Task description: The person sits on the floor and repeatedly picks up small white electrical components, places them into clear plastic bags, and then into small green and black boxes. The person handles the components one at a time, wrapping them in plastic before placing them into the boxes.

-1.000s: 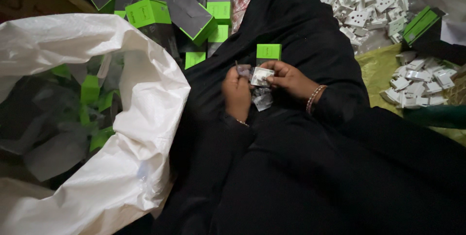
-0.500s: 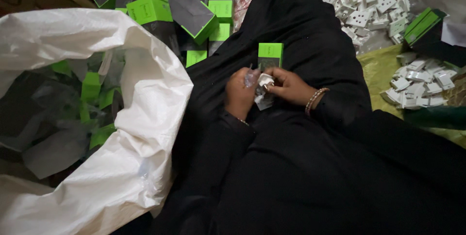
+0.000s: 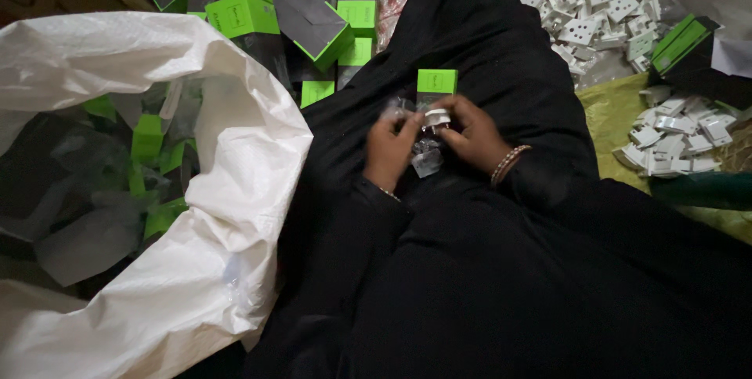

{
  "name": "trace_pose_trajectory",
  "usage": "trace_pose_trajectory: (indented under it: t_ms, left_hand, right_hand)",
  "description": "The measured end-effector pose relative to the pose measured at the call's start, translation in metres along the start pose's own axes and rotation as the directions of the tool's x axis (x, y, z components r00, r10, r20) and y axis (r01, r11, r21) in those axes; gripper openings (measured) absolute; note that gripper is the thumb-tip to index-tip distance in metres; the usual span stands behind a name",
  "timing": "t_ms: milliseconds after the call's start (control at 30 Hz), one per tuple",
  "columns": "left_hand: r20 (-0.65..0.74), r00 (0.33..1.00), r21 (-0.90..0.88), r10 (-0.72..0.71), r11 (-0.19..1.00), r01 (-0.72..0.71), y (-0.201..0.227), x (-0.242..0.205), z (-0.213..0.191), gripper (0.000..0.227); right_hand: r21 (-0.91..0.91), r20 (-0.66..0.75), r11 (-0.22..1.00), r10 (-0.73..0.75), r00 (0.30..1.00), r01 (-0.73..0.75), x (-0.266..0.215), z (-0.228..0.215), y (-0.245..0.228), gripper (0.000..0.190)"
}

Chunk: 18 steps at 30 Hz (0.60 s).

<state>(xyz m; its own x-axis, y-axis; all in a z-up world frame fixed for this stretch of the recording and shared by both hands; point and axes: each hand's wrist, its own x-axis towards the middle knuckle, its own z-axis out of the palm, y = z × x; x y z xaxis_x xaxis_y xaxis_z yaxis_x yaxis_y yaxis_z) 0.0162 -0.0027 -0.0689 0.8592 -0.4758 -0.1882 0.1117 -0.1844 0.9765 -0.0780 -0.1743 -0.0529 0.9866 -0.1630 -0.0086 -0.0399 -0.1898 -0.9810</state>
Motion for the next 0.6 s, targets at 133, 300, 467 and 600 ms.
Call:
trace_pose_trajectory:
  t_ms: [133, 300, 467, 600]
  left_hand:
    - [-0.002, 0.998, -0.139, -0.056, 0.989, 0.055, 0.006, -0.002, 0.0, 0.015]
    - [0.056, 0.951, -0.297, -0.305, 0.904, 0.308, 0.017, -0.003, -0.006, 0.017]
    - [0.064, 0.974, 0.108, -0.217, 0.972, 0.21, 0.029, -0.004, -0.006, 0.025]
    - [-0.065, 0.994, 0.523, -0.088, 0.845, 0.109, 0.039, -0.01, 0.001, 0.026]
  right_hand:
    - [0.02, 0.03, 1.0, 0.005, 1.0, -0.005, -0.002, 0.0, -0.004, 0.062]
    - [-0.243, 0.073, 0.962, -0.107, 0.992, 0.122, -0.005, -0.004, -0.003, 0.051]
    - [0.127, 0.192, 0.99, -0.082, 0.978, 0.058, -0.006, -0.01, 0.017, 0.041]
    - [0.339, 0.215, 0.933, 0.05, 0.975, -0.123, -0.006, -0.01, 0.029, 0.043]
